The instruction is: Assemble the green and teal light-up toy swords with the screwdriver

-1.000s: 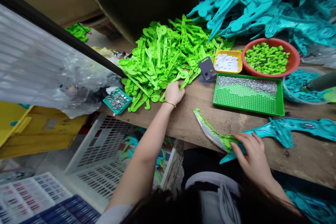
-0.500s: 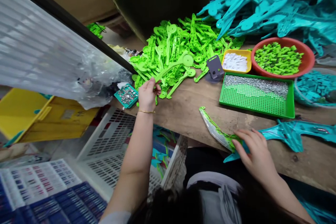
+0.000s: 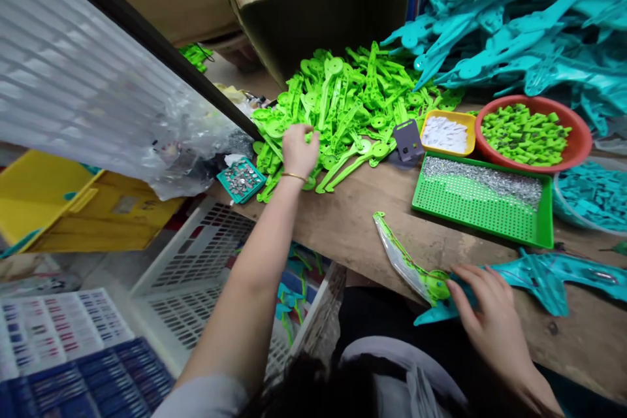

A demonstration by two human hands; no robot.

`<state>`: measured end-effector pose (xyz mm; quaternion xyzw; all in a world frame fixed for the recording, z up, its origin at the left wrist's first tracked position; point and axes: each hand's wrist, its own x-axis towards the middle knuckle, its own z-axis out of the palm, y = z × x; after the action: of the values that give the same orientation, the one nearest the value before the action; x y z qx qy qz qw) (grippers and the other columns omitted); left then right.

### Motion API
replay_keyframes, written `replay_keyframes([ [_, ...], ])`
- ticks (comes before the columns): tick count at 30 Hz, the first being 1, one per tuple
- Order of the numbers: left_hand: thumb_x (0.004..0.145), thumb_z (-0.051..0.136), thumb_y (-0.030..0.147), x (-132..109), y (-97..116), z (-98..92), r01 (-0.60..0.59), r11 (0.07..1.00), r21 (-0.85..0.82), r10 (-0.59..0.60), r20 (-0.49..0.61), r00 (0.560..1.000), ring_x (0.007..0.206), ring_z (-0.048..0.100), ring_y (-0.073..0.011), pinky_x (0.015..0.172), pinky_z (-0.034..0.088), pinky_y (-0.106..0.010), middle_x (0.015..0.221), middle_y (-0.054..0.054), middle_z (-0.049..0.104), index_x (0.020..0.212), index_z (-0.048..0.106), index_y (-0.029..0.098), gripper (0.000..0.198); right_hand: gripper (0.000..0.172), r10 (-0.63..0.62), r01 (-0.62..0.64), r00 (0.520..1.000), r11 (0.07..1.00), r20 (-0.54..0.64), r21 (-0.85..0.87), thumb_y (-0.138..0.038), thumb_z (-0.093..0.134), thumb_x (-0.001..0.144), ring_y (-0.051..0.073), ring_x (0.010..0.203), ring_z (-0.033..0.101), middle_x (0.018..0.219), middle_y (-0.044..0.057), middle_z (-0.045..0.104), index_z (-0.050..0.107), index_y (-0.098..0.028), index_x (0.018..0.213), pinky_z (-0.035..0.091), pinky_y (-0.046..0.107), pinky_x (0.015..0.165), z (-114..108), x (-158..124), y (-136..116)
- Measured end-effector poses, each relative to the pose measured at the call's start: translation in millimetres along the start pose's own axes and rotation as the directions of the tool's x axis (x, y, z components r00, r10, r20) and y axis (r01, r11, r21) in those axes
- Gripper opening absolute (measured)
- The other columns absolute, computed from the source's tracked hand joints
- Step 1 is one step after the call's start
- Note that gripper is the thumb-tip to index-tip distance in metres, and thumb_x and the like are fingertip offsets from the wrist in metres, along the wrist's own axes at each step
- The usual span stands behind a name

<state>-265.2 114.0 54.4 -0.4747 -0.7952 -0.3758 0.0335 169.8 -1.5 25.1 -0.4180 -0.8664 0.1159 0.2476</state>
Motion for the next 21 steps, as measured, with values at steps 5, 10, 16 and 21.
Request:
replay_keyframes([
  [5, 0.086, 0.057, 0.037, 7.1, 20.4, 32.2, -0.146, 0.948, 0.283, 0.079, 0.235, 0.969, 0.112, 0.056, -0.0290, 0.102, 0.037, -0.044, 0.104, -0.011, 0.066, 0.089, 0.064, 0.019, 0.020, 0.027, -0.028, 0.027, 0.999, 0.999, -0.022, -0.019, -0.041, 0.044, 0.096, 0.023, 0.097, 0.062, 0.101, 0.007, 0.069, 0.057, -0.020, 0.108, 0.037, 0.044, 0.099, 4.4, 0.9, 1.6],
  [10, 0.088, 0.052, 0.032, 40.9, 21.1, 41.8, 0.035, 0.918, 0.395, -0.087, 0.113, 0.990, 0.113, 0.056, -0.0344, 0.095, 0.041, -0.048, 0.114, -0.020, 0.063, 0.107, 0.060, 0.015, 0.027, 0.029, -0.059, 0.058, 0.998, 0.997, -0.033, -0.043, -0.043, 0.043, 0.096, 0.024, 0.093, 0.063, 0.099, 0.007, 0.070, 0.057, -0.020, 0.108, 0.038, 0.045, 0.096, 8.6, -5.1, 12.2],
  [16, 0.078, 0.065, 0.026, 50.4, 22.4, 54.6, 0.004, 0.936, 0.353, -0.066, 0.164, 0.984, 0.111, 0.058, -0.0359, 0.097, 0.041, -0.047, 0.108, -0.021, 0.066, 0.117, 0.056, 0.012, 0.042, 0.031, -0.015, 0.014, 1.000, 0.999, -0.017, -0.053, -0.045, 0.043, 0.096, 0.024, 0.094, 0.065, 0.102, 0.007, 0.070, 0.056, -0.020, 0.109, 0.038, 0.046, 0.098, 13.0, -6.5, 12.7],
  [21, 0.087, 0.055, 0.027, 36.6, 22.1, 55.1, -0.072, 0.969, 0.238, 0.033, 0.163, 0.986, 0.110, 0.061, -0.0261, 0.096, 0.044, -0.036, 0.118, -0.014, 0.064, 0.132, 0.046, 0.015, 0.047, 0.030, -0.058, 0.058, 0.998, 0.997, 0.009, -0.052, -0.044, 0.042, 0.096, 0.022, 0.092, 0.067, 0.099, 0.005, 0.070, 0.056, -0.021, 0.109, 0.039, 0.045, 0.097, 15.2, -1.8, 8.8],
])
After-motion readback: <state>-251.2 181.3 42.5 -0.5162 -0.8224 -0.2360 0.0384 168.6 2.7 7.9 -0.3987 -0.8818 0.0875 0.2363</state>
